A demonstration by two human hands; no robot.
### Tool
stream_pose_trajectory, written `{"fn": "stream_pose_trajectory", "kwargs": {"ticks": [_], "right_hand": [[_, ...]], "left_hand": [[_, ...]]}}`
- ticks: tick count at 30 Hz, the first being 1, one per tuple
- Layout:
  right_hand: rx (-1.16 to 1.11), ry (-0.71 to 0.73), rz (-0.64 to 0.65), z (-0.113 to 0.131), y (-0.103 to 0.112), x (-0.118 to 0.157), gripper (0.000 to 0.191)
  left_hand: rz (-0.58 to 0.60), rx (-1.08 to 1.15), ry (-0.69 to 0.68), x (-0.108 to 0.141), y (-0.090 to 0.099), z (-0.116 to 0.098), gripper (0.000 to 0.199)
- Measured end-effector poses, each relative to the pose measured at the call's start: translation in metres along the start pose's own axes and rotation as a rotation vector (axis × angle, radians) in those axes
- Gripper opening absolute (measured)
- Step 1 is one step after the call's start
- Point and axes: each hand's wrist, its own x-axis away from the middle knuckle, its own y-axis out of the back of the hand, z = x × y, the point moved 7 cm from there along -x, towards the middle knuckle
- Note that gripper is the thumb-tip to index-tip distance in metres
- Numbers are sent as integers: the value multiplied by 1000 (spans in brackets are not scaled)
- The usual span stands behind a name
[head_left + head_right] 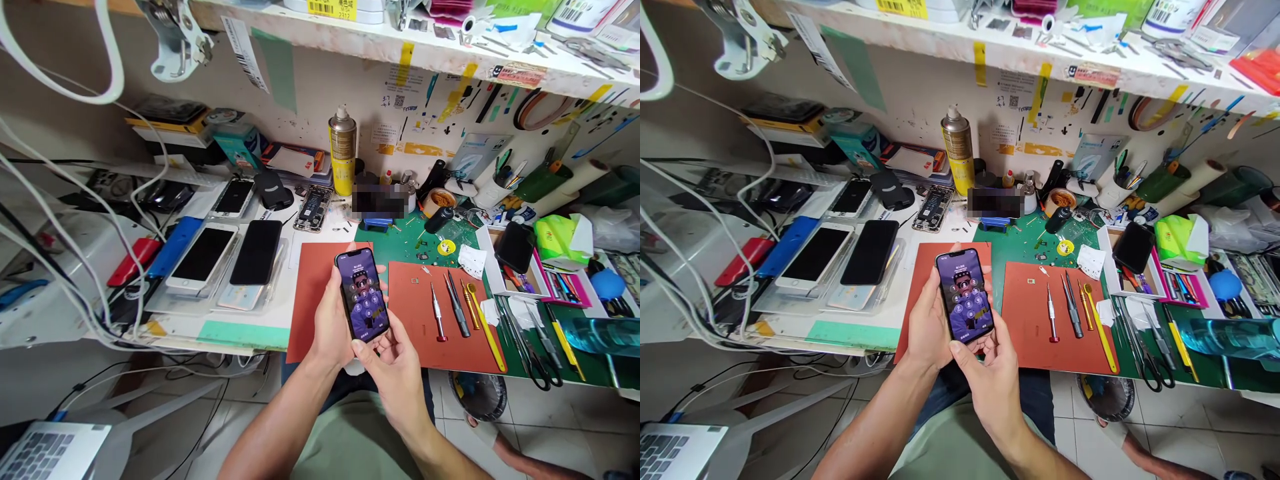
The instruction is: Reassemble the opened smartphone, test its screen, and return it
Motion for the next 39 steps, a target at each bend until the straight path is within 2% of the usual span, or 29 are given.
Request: {"fn": "stream_pose_trajectory", "kwargs": {"ticks": [4, 9, 12, 22, 27, 30, 32, 34, 39], "right_hand": [[-47, -18, 26, 3, 2, -3, 76], [-48, -49, 99, 10, 7, -7, 57], [-59, -55, 143, 14, 9, -8, 52], [-82, -69, 172, 16, 19, -15, 42], [-158, -86, 169, 15, 15, -18, 36], [-208, -93, 176, 9, 9, -18, 41], [-149, -67, 168, 5, 11, -19, 48], [20, 13, 99, 5, 24, -22, 49], [574, 218, -117, 30, 85, -27, 50]], "left_hand": [[2, 49, -3, -3, 3, -1, 58], [29, 68, 0, -4, 5, -4, 59], [31, 64, 12, -3, 4, -5, 61], [16, 41, 52, -6, 6, -3, 64], [-33, 13, 2, -6, 11, -4, 62], [-115, -51, -28, -6, 21, -6, 61], [-171, -109, -29, -7, 32, -6, 63], [-208, -173, -9, -7, 43, -5, 64], [-299, -348, 75, -11, 68, -5, 62]]}}
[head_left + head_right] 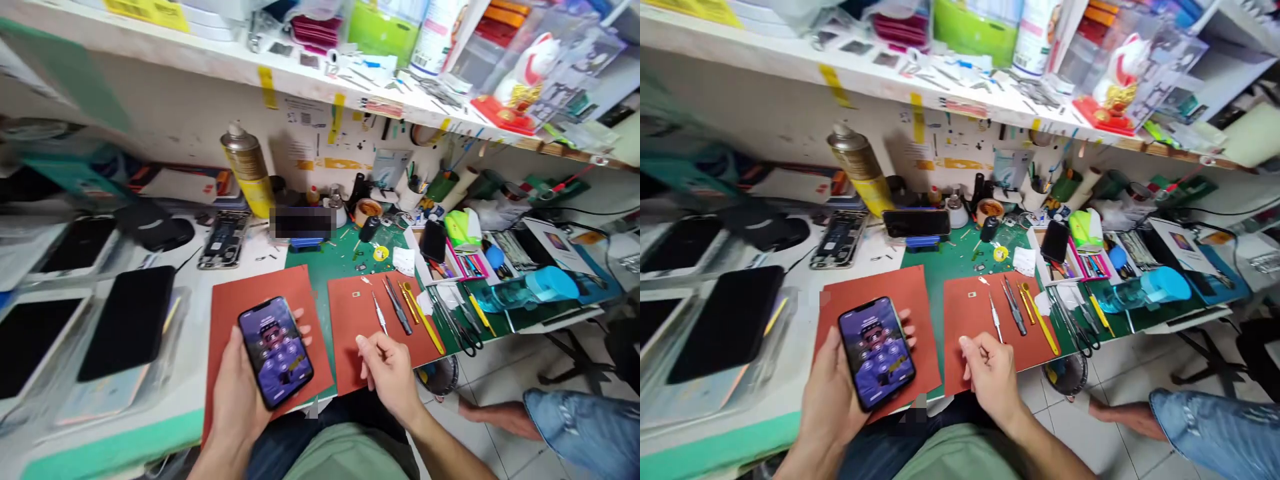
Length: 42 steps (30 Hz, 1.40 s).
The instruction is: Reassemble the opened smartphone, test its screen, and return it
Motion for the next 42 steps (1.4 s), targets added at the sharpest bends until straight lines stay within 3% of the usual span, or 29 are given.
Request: {"fn": "stream_pose_trajectory", "kwargs": {"ticks": [3, 7, 9, 15, 22, 28, 33, 38, 42], "right_hand": [[169, 55, -131, -5, 57, -9, 46], [375, 38, -415, -15, 141, -22, 42], [447, 24, -482, -20, 166, -33, 37], [452, -1, -440, -25, 175, -69, 16], [134, -114, -363, -18, 204, -62, 31], [-199, -223, -222, -20, 192, -52, 43], [-328, -199, -188, -11, 171, -55, 43], [-328, -113, -71, 20, 129, -70, 42], [-225, 30, -2, 64, 93, -105, 45]], "left_hand": [[-22, -73, 23, -6, 6, -1, 62], [-44, -159, 34, -12, 9, -2, 61], [-53, -193, 39, -13, 10, -1, 60], [-72, -196, 72, -15, 16, 4, 61], [-35, -118, 142, -23, 33, 12, 67], [-58, -110, 111, -17, 26, 9, 64], [2, -107, 47, -15, 20, 8, 67], [27, -16, 3, -12, 18, 9, 71], [67, 61, 12, -10, 16, 11, 70]]}}
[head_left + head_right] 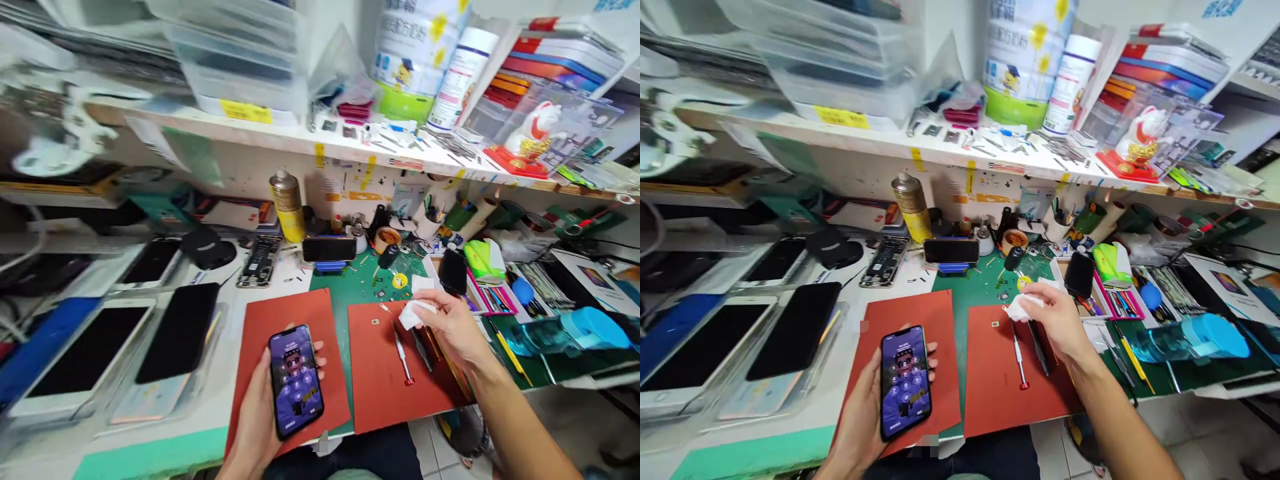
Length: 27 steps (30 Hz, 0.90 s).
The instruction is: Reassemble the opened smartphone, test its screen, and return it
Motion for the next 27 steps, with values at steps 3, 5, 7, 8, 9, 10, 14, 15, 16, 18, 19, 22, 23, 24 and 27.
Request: {"fn": "stream_pose_trajectory", "kwargs": {"ticks": [3, 5, 7, 8, 9, 10, 14, 15, 16, 18, 19, 22, 23, 24, 27], "right_hand": [[142, 135, 13, 31, -32, -53, 36], [268, 214, -8, 48, -51, -97, 28], [398, 251, -33, 57, -69, -144, 24], [462, 253, -37, 59, -78, -165, 23], [522, 249, -31, 59, -87, -185, 25], [579, 244, -20, 58, -95, -202, 28], [773, 234, 27, 46, -119, -242, 39], [814, 239, 33, 44, -122, -246, 39], [852, 248, 39, 41, -125, -247, 38], [920, 282, 57, 37, -127, -246, 37], [949, 305, 70, 36, -128, -244, 37], [1018, 380, 115, 33, -128, -239, 37], [1034, 399, 127, 32, -128, -237, 37], [1048, 415, 137, 31, -128, -237, 37], [1071, 443, 150, 27, -127, -239, 36]], "left_hand": [[35, 101, 18, 0, -1, 2, 70], [38, 134, 44, 1, -1, 3, 68], [37, 138, 53, 3, 0, 3, 67], [39, 137, 48, 3, 0, 2, 68], [45, 137, 40, 4, 0, 1, 69], [53, 141, 35, 4, 0, 1, 71], [54, 173, 72, 1, 4, 5, 78], [53, 178, 79, 0, 5, 6, 78], [54, 178, 87, 0, 5, 7, 78], [62, 173, 90, 1, 5, 7, 76], [64, 172, 90, 1, 4, 7, 76], [67, 186, 83, 3, 1, 5, 76], [72, 198, 75, 4, -1, 4, 76], [83, 212, 68, 4, -3, 3, 77], [109, 252, 42, 4, -6, 0, 74]]}}
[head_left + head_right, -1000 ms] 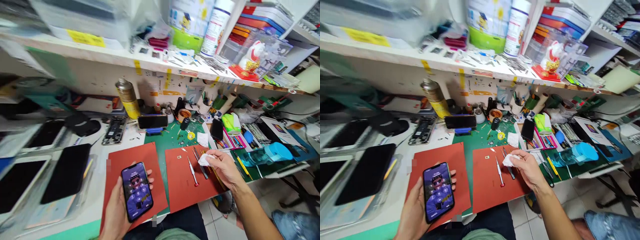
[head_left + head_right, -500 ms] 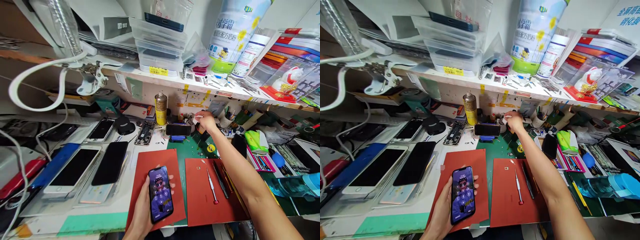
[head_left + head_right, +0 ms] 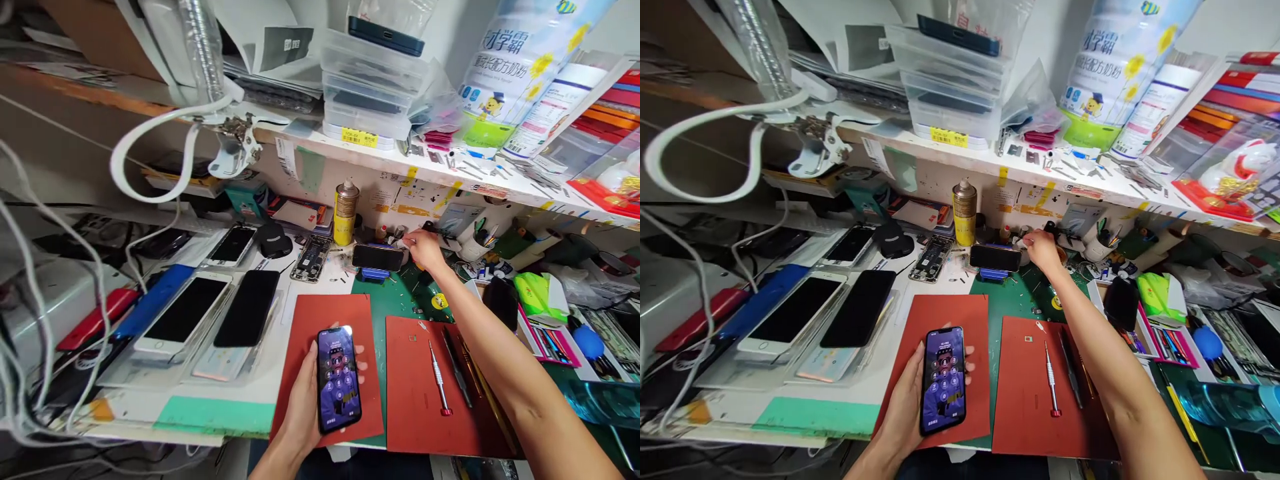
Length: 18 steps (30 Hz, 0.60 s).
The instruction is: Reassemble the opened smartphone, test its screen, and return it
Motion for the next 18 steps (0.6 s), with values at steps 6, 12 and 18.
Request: {"fn": "stream_pose_trajectory", "kwargs": {"ticks": [6, 12, 18], "right_hand": [[-10, 9, -20, -3, 0, -2, 35], [-62, -28, -93, 6, 10, 2, 27], [-163, -71, -260, 20, 60, 45, 21]], "left_hand": [[21, 9, -8, 0, 2, 1, 69], [70, 0, -36, -2, 4, 1, 72], [76, 38, -34, -3, 5, 2, 73]]}}
